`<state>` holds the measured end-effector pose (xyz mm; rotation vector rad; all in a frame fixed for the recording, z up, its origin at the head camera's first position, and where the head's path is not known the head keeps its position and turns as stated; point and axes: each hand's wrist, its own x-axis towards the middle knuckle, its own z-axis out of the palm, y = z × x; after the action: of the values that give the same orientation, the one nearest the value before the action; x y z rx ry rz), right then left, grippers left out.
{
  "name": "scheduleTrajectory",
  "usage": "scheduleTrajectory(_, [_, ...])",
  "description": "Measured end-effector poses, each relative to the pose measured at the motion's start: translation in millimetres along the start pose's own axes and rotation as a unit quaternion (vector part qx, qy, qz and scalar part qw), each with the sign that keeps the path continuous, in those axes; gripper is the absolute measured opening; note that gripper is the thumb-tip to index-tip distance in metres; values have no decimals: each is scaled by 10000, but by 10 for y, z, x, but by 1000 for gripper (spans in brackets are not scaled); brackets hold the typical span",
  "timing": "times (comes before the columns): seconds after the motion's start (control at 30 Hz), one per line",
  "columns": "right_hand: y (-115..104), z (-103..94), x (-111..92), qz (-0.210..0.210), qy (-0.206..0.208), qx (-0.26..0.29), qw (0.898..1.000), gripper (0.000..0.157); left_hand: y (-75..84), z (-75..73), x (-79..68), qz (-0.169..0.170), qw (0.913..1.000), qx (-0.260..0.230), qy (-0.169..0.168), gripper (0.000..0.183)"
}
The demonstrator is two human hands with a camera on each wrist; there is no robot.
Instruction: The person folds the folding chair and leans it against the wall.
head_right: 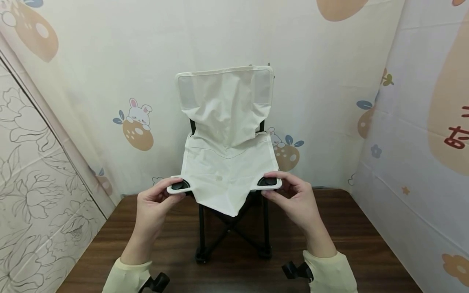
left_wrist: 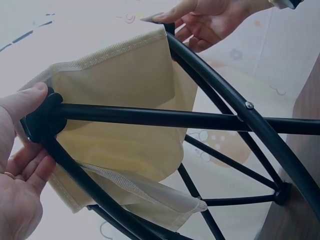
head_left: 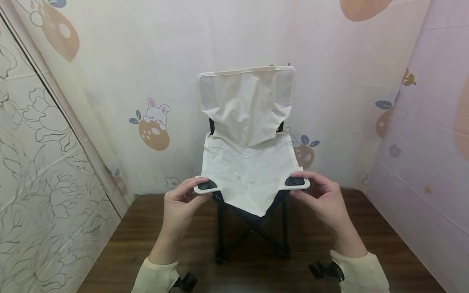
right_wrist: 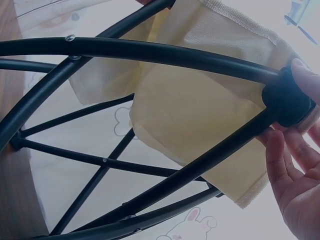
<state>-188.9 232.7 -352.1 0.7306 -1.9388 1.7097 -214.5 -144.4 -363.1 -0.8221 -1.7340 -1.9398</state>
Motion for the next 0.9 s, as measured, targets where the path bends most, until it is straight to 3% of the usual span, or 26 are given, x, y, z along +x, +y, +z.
scheduleTrajectory(0.9, [-68,64,33,-57,139,82,9999,44,27,43,30,48,10000,72,-20,35])
